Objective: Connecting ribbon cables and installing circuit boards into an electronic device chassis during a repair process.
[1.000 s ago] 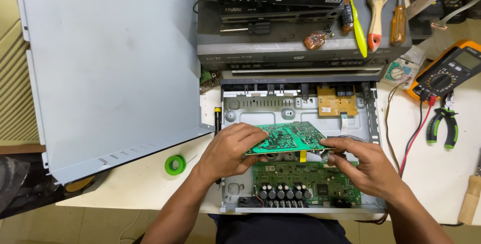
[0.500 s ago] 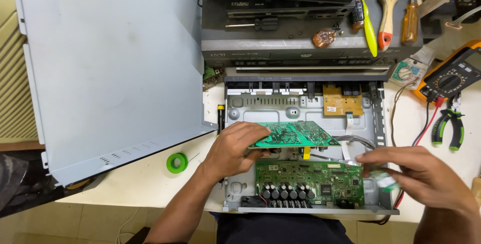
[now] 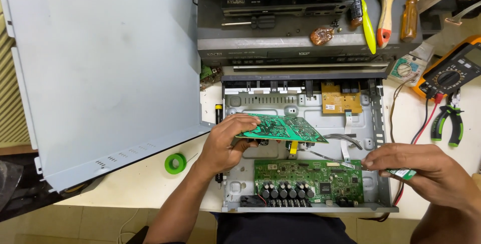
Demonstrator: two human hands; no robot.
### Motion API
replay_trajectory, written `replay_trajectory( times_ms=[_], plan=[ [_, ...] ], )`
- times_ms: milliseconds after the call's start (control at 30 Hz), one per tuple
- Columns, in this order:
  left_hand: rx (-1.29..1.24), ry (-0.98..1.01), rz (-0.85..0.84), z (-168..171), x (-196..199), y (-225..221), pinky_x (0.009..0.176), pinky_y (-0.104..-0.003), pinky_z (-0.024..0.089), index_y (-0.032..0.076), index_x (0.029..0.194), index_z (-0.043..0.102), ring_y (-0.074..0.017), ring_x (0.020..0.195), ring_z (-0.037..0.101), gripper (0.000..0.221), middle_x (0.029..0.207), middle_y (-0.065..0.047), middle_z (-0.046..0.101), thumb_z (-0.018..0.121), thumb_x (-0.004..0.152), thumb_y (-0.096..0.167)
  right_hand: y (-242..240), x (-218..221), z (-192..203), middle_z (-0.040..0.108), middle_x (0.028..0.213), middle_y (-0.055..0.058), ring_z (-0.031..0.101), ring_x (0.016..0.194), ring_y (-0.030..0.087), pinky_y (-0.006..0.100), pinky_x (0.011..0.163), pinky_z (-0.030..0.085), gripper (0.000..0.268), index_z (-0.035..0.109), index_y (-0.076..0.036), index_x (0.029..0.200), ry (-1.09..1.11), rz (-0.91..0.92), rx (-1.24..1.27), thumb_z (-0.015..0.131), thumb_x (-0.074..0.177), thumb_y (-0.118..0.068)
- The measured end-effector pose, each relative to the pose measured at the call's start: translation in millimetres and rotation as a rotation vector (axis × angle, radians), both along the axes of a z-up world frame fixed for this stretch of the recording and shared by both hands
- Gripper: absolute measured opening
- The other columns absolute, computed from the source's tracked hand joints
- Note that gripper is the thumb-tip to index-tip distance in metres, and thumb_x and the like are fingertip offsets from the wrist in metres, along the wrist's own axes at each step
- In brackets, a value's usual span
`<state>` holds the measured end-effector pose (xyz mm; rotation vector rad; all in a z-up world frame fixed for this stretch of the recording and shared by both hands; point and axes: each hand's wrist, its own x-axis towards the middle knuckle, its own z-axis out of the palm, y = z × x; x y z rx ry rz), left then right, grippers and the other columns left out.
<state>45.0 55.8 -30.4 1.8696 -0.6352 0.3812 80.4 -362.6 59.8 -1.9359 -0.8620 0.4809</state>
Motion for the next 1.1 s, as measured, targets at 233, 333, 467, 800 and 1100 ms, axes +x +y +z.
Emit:
replay_trajectory(
  times_ms=[233,333,467,800,1100],
  plan=[
    [0.0,-0.05,0.012,1.5,-0.2,8.0,0.104,-0.049,0.059,0.001,0.116,0.059,-0.0345,0.111,0.072,0.035,0.116,-0.016,0.071,0.081,0.089,0.007,2.6,7.3,-9.9,0.087,0.115,0.006,0.085,0.107,0.023,0.037,0.09,0.063,0.024,0.086,-0.012,0.103,0.099,0.03,-0.13,0.066,0.089,-0.013],
    [0.019,-0.045,0.029,0.9,-1.3,7.9,0.106,-0.049,0.059,0.001,0.118,0.06,-0.0347,0.113,0.072,0.037,0.119,-0.016,0.071,0.081,0.089,0.006,1.2,5.6,-29.4,0.086,0.114,0.002,0.082,0.109,0.022,0.037,0.096,0.061,0.025,0.081,-0.013,0.106,0.018,0.106,-0.271,0.059,0.093,-0.016],
    [0.0,-0.072,0.03,14.6,-2.6,6.7,0.108,-0.051,0.059,0.002,0.118,0.058,-0.0364,0.115,0.071,0.033,0.119,-0.016,0.069,0.078,0.092,0.008,22.9,-1.1,-34.5,0.088,0.108,-0.002,0.084,0.102,0.018,0.035,0.087,0.065,0.032,0.083,-0.017,0.108,0.05,0.053,-0.394,0.064,0.085,-0.004],
    [-0.459,-0.027,0.102,30.7,-11.6,18.6,0.119,-0.049,0.055,0.007,0.127,0.058,-0.0337,0.128,0.065,0.032,0.129,-0.013,0.067,0.071,0.098,0.012,35.5,4.1,-52.7,0.086,0.083,0.004,0.08,0.067,0.017,0.032,0.064,0.064,0.013,0.068,-0.012,0.1,0.217,-0.454,-0.424,0.07,0.092,-0.021],
    [-0.658,-0.131,0.232,39.3,-16.9,22.4,0.107,-0.052,0.054,-0.005,0.11,0.051,-0.0414,0.114,0.07,0.038,0.112,-0.028,0.068,0.071,0.093,0.023,77.7,33.3,-88.0,0.076,0.067,0.012,0.073,0.065,0.033,0.044,0.067,0.055,0.01,0.079,-0.011,0.098,-0.087,-0.483,-0.301,0.072,0.095,-0.018]
  ],
)
